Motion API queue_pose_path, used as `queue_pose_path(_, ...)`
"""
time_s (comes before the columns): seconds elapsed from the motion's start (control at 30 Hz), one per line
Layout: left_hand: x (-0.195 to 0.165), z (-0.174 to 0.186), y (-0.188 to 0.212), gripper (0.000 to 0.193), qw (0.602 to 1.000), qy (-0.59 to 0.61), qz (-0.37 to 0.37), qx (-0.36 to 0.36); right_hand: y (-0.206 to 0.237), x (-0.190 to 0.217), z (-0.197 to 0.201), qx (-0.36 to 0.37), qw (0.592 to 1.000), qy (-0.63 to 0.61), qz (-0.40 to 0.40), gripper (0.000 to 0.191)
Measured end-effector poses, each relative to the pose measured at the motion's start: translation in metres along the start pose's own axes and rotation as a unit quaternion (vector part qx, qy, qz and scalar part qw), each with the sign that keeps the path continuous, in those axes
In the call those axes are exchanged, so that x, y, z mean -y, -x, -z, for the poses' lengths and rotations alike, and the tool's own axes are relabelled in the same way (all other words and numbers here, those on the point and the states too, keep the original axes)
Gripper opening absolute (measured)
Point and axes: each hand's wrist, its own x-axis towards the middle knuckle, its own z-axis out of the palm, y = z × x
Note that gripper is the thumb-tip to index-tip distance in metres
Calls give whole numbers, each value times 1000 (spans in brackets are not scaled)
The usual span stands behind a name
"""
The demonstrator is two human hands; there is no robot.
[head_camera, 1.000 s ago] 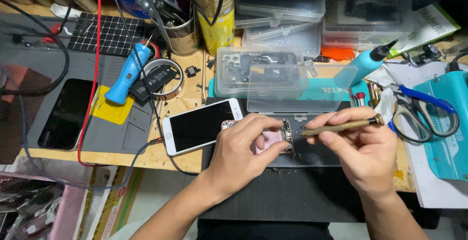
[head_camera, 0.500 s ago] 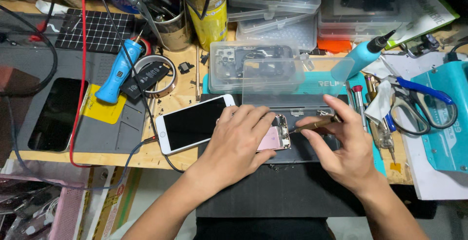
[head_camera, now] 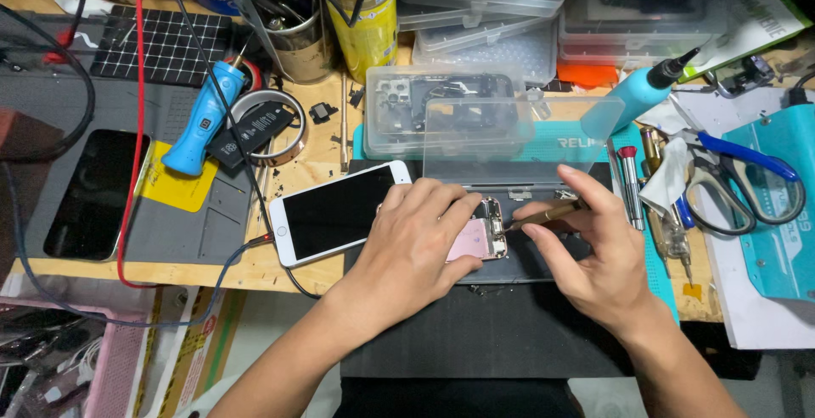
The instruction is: The person uses a small screwdriver to remove screws from a disassembled smartphone chassis on a workbench. They place the removed screws into a clear plastic parts box and continue unscrewing additional fasteners from the device.
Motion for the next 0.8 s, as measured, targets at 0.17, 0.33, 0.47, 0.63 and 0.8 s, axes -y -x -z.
queue_pose_path(0.17,1,0,0,66,1000,4,0,-3,0,0,-1,-1,1000,12,-2,69)
queue_pose_path(0.33,1,-1,1,66,1000,2,4,-3,1,0,0,-1,1000,14,-8,68)
queue_pose_path(0.47,1,-1,0,66,1000,3,5,-5,0,-1,-1,0,1000,24,-5,67)
queue_pose_path(0.63,2,-1,1,66,1000,4,4,-8,0,-1,-1,-3,1000,24,0,67)
queue_pose_path(0.8,1,-1,1,66,1000,7,6,-8,0,0,-3,-7,1000,17,6,67)
